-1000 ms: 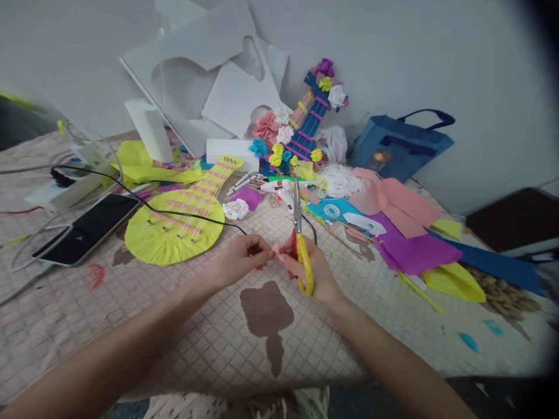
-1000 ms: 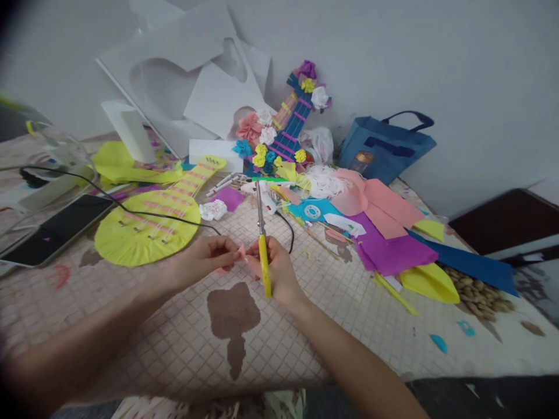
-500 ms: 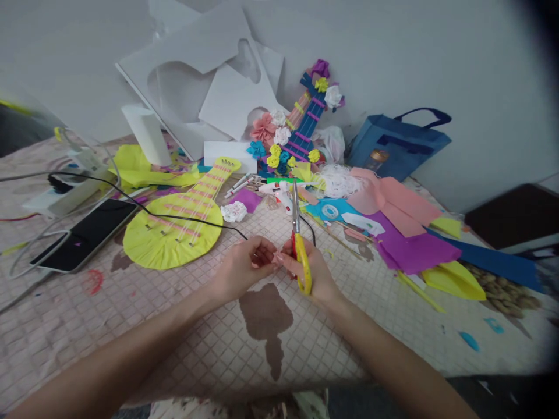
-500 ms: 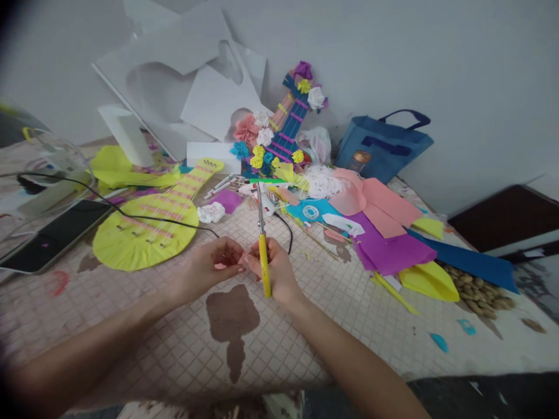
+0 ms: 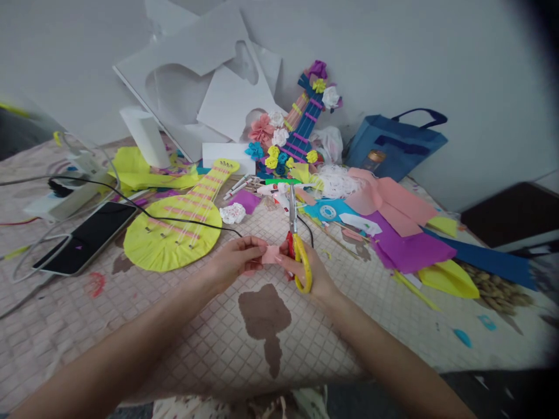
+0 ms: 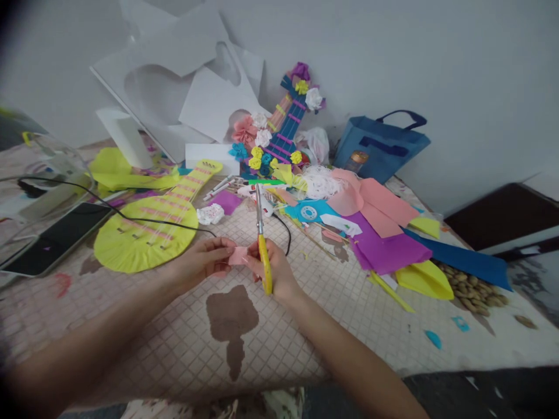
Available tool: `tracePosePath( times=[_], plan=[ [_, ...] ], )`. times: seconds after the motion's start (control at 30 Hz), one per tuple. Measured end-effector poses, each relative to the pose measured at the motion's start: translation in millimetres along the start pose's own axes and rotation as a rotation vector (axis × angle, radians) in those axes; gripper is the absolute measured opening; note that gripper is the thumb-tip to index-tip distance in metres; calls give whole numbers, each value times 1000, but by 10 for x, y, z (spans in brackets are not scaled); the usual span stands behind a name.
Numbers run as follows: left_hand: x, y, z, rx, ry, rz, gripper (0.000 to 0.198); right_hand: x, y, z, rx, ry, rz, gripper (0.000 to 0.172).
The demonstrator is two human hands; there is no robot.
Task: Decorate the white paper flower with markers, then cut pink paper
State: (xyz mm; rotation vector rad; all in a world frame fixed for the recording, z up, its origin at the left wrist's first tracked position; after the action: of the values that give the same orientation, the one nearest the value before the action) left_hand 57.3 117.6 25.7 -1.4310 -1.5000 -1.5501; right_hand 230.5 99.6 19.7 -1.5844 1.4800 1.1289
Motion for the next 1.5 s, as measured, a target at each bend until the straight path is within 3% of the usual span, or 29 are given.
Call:
tracePosePath(
  times=[0.23, 0.4, 0.7, 0.97, 1.13, 1.33, 1.5],
  plan=[
    [-28, 59, -55, -34, 102, 288, 40, 27, 15, 16, 30, 20, 6, 31],
    [-53, 54, -56, -3, 95, 269, 29, 44, 23, 3, 24, -2, 20, 31],
    [-41, 76, -67, -166, 171, 327, 26, 22, 32, -28, 61, -4, 84, 33],
    [26, 34, -59, -78, 122, 306, 32, 33, 59, -39, -41, -1, 29, 36],
    [-56, 47, -51, -47, 85, 108, 38, 40, 94, -61, 28, 5, 61, 35],
    [-40, 111, -107, 11, 192, 194, 32, 27, 96, -74, 27, -41, 61, 38],
    [74, 14, -50, 135, 297, 19, 30, 51, 54, -91, -67, -73, -59, 42]
  ],
)
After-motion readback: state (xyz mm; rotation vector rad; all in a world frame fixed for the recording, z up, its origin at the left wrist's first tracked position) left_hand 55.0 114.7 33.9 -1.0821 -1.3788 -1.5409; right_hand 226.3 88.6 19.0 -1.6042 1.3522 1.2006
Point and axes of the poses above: each hand's wrist, its own z-axis towards the middle knuckle, its own y-axis out of the palm, x = y × z, the point moved 1 cm from there along z, towards the middle knuckle, and after that the axes turned 13 degrees about y, right-handed, at the moved point
